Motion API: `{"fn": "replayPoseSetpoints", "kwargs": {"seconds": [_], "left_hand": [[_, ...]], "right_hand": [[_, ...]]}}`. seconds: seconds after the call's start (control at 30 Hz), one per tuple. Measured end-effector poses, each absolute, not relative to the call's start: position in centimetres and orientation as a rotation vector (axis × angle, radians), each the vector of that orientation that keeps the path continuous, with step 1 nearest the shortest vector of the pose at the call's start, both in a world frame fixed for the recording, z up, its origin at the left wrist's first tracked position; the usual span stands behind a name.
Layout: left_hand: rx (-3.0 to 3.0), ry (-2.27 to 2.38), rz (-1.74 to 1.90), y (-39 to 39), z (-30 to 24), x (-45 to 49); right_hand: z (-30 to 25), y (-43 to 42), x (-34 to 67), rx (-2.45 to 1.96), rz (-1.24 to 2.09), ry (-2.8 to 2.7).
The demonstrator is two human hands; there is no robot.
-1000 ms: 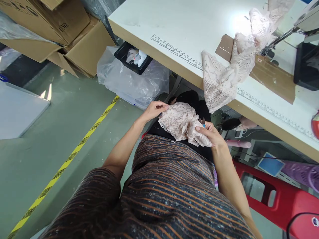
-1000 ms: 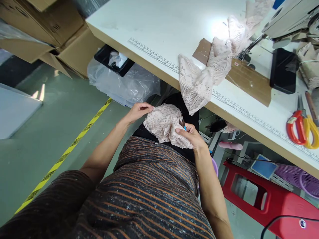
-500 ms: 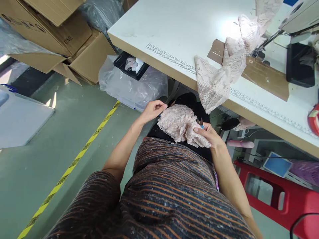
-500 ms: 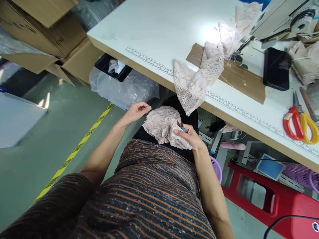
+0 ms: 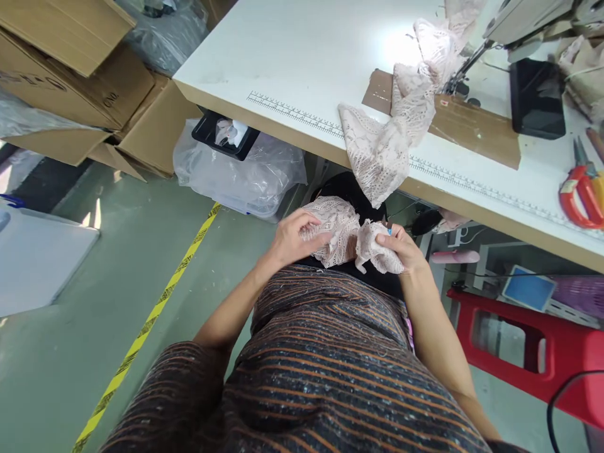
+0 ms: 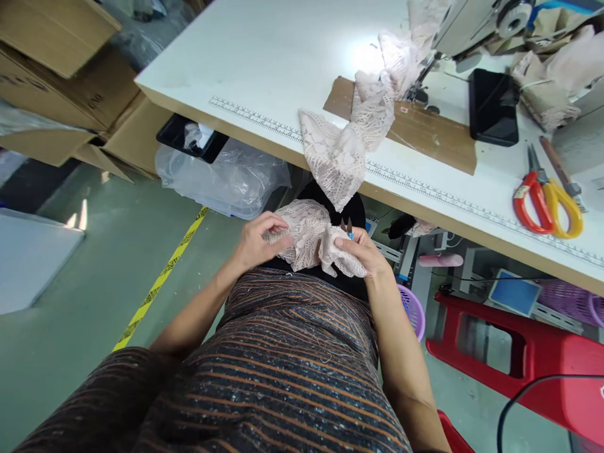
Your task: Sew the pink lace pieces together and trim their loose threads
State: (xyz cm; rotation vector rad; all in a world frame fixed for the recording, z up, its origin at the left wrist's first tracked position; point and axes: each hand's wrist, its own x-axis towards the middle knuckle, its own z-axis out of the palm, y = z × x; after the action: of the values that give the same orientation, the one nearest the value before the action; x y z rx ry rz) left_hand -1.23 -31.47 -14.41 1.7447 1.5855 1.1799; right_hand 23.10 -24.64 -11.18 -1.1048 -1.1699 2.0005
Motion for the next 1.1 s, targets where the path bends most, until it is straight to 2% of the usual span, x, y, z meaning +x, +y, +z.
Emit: {"fn": "replayPoseSetpoints", "kwargs": {"seconds": [0.17,0.43,0.7,0.83,0.97,1.1], "left_hand": [[1.788,1.596,1.198,-32.3,-14.6,1.9],[0.805,1.43,1.217,-29.8,-15.1,-3.0],[0.566,1.362,1.221,-28.8,-16.0,-4.8],[0.751,1.525,1.23,-28.6,-16.3,-5.0],[1.365,1.927,1.306,-29.5,-15.6,-3.7],[1.92,1.713,1.258,-31.7,-14.9,0.2]], "right_hand": [[-10.7,-24.5,24.4,-1.082,1.9,-1.157],[-11.4,-24.6,25.2,-1.073,1.868,-1.101],[-11.5,-24.7,26.0,-1.102,1.83,-1.03],[-11.7,-24.6,26.4,-1.115,1.771,-1.078],[-11.6,-24.6,26.8,-1.123,1.733,-1.108],[-11.4,-24.5,27.3,-1.163,1.695,-1.078]]}}
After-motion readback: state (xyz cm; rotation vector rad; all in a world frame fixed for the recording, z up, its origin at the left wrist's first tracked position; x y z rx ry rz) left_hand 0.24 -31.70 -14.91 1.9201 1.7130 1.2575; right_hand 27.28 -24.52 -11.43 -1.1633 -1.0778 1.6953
